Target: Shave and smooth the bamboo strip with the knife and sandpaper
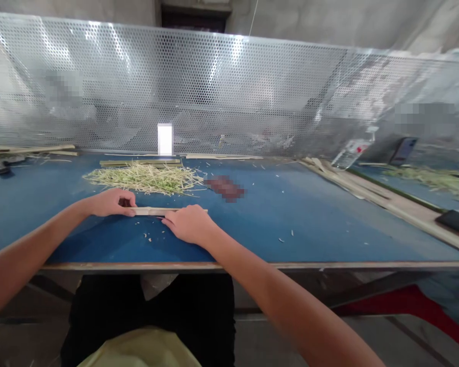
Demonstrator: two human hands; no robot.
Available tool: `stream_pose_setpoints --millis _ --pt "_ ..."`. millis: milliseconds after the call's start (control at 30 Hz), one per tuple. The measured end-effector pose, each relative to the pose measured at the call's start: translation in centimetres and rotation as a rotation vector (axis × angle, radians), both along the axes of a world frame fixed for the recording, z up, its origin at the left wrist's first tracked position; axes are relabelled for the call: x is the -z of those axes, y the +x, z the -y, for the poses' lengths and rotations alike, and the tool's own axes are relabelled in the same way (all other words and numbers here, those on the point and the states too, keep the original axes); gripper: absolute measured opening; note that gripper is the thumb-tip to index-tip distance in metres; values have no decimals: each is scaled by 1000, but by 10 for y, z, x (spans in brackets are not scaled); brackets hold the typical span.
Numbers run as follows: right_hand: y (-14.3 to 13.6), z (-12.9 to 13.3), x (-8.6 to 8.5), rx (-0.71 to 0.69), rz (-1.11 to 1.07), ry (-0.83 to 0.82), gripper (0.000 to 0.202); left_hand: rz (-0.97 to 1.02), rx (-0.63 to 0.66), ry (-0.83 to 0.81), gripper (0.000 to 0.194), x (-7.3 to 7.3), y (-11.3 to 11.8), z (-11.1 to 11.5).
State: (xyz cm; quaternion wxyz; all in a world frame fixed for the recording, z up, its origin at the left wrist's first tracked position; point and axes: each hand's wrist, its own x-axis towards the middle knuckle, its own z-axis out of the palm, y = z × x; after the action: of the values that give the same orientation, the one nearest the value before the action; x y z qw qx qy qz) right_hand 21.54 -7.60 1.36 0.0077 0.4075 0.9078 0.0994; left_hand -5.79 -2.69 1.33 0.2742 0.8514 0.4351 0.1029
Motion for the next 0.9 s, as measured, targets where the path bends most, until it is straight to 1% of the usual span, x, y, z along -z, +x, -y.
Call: stream_pose_setpoints --millis 133,267,367,500,600,700,800,900 --pt "7 -2 1 21 -110 24 40 -32 -11 39 33 -1 2 3" --pt "16 -9 -1 141 -289 80 39 -39 0 131 33 0 2 6" --pt "22 -14 -4 198 -335 105 40 -38 22 221 31 -1 3 8" --pt "27 -19 -11 107 -253 92 35 -51 0 282 30 -10 5 18" --pt "28 -14 -18 9 -194 2 38 -89 3 309 29 -20 3 33" --pt "25 0 -22 -95 -198 -104 32 -139 26 314 28 -27 -6 54" --pt "20 17 -23 -176 -216 -204 28 -155 28 284 30 -24 -22 78" --pt "16 30 -22 -234 -231 -275 27 -155 9 247 30 -13 -37 99"
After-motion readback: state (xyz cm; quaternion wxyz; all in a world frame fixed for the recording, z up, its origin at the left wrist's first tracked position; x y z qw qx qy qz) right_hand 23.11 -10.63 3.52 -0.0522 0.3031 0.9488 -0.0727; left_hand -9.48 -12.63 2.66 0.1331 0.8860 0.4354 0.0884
